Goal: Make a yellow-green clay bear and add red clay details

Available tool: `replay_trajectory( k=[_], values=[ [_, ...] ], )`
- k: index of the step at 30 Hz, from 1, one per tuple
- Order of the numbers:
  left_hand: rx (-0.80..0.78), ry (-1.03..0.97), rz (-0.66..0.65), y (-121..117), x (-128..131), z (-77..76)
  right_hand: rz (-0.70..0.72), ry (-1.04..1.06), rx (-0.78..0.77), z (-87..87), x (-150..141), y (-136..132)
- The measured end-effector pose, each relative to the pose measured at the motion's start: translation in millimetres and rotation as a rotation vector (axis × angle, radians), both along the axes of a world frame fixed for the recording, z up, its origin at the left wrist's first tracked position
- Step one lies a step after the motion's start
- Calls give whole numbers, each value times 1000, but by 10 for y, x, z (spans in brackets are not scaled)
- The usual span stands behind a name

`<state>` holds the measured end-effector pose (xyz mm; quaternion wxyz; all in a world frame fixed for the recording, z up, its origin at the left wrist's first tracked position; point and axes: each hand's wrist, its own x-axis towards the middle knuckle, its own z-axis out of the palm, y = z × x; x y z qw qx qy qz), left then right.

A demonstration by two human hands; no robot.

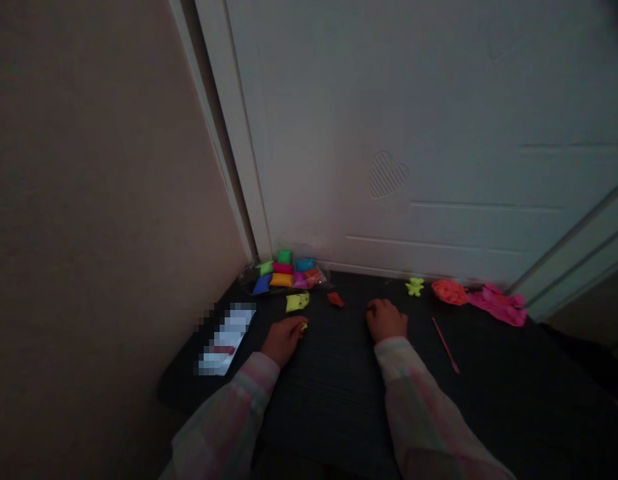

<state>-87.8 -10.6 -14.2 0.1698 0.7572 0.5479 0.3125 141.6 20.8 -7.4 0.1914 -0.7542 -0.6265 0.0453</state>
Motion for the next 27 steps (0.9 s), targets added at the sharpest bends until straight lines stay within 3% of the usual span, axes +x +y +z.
replay_trajectory(
  k=[6, 12, 15, 21, 27],
  values=[
    [68, 2, -24, 29, 17, -10, -13, 12, 99, 26, -8, 4],
    [116, 42, -47, 42, 79, -18, 368, 75, 199, -11, -486, -16],
    [114, 79, -51, 29, 112, -5, 464, 144, 210, -82, -617, 17],
    [78, 222, -138, 1, 159, -14, 394, 404, 245, -158, -544, 139],
    [177, 313, -111, 15, 184, -21, 278, 745, 243, -186, -403, 174]
  ],
)
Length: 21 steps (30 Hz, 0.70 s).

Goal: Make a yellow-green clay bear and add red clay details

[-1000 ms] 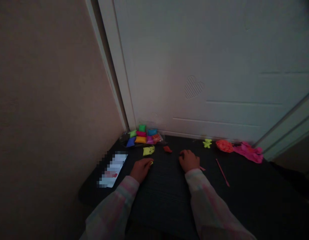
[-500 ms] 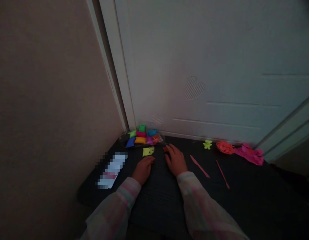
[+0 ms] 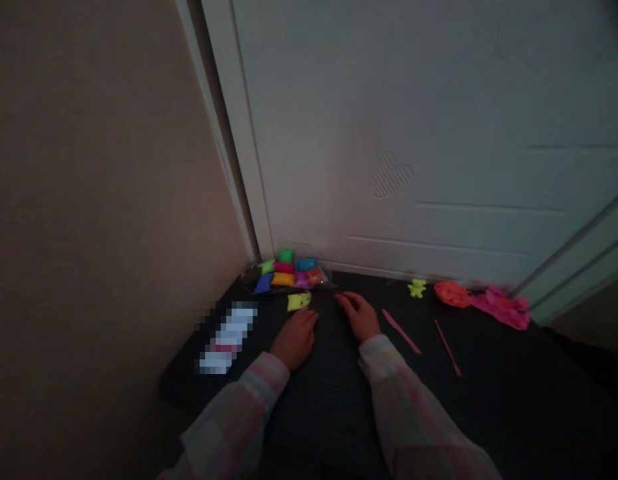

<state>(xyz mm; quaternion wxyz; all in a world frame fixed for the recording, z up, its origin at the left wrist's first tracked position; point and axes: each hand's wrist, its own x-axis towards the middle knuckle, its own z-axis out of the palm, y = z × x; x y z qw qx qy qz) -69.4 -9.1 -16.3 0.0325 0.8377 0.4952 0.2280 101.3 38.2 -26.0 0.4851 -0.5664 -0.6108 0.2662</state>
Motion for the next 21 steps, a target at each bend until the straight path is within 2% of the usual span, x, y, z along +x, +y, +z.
replay_trajectory(
  k=[9, 14, 18, 21],
  values=[
    [53, 73, 37, -33, 19, 89, 8, 417, -153, -115, 119, 83],
    [57, 77, 84, -6, -29, 83, 92, 690, -245, -5, 97, -31],
    [62, 48, 110, -8, -67, 65, 189, 872, -335, 121, 174, -148],
    [66, 25, 118, -30, -77, 59, 208, 976, -387, 175, 225, -189]
  ],
)
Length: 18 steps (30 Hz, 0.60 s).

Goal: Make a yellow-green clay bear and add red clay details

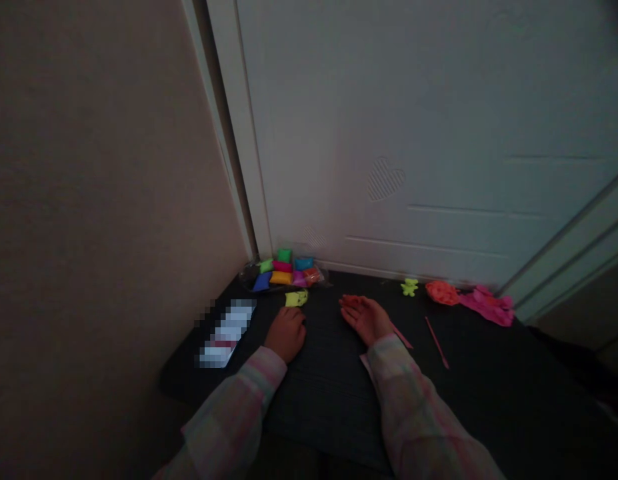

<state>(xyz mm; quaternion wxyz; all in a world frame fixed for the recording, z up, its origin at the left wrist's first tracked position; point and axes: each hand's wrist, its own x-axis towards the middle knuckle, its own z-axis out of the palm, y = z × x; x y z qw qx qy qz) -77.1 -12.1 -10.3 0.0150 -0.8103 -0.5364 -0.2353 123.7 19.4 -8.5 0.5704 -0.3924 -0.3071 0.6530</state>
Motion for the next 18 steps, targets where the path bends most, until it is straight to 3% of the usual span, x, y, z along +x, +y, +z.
replay_trajectory(
  k=[7, 14, 17, 18],
  values=[
    [-12, -79, 26, -12, 18, 23, -14, 91, -91, 9, -53, -7],
    [-37, -278, 44, -44, 11, 89, -29, 66, -44, 93, 2, -24],
    [-110, -546, 43, -38, 269, 134, -96, 11, 8, 81, -53, -13],
    [-297, -986, 23, -13, 407, 137, -127, -18, 32, 69, -96, -16]
  ],
)
